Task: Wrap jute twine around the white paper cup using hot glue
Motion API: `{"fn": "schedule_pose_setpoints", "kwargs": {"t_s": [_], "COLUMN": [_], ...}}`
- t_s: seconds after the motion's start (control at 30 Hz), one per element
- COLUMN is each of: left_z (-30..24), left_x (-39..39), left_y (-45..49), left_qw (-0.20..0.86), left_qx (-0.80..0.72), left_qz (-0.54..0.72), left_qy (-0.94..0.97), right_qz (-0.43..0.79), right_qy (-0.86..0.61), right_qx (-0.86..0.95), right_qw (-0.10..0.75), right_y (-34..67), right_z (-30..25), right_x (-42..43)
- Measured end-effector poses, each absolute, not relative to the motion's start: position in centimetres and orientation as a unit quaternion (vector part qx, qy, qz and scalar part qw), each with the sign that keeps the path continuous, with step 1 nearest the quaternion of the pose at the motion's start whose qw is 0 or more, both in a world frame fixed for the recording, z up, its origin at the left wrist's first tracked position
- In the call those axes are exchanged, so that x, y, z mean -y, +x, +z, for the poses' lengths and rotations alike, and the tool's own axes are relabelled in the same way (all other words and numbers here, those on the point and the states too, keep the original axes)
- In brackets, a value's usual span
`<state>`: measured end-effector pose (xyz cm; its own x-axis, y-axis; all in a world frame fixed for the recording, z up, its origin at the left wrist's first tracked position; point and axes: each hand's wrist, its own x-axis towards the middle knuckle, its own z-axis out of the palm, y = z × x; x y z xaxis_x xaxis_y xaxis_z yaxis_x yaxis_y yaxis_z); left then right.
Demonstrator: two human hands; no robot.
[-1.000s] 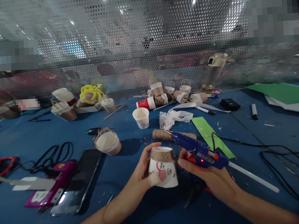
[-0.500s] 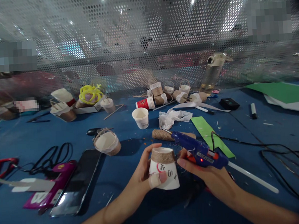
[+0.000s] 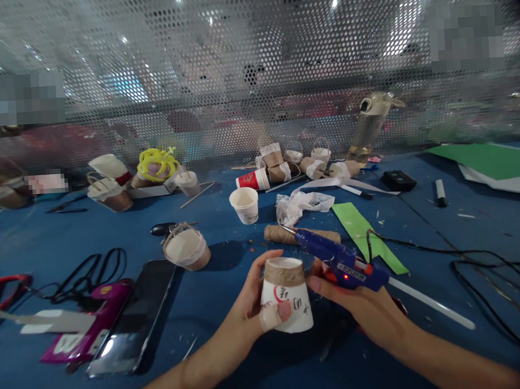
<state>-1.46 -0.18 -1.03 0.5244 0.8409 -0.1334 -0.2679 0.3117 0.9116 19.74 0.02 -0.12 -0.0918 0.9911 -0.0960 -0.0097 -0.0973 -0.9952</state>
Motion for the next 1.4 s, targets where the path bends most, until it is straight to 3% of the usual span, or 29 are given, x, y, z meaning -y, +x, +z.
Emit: {"fn": "schedule_pose_setpoints", "kwargs": {"t_s": [0.43,0.77,1.4], "left_z": [-0.8,-0.5,0.5], "left_x": [0.0,-0.3,-0.1], "left_y": [-0.7,-1.6,-2.5], "left_qw": [0.711,0.790,0.735], "left_qx": [-0.386,-0.314,-0.329], "left_qz": [0.394,0.395,0.446], "left_qy": [0.435,0.350,0.391], "right_qz": [0.494,0.492,0.438], "right_qy": [-0.548,-0.513,-0.358], "right_qx": [0.515,0.545,0.692], "right_qw": [0.436,0.446,0.449], "right_y": [19.5,19.7,21.5], "right_z": [0.0,0.4,-0.6], "right_x": [0.1,0.3,0.5]}}
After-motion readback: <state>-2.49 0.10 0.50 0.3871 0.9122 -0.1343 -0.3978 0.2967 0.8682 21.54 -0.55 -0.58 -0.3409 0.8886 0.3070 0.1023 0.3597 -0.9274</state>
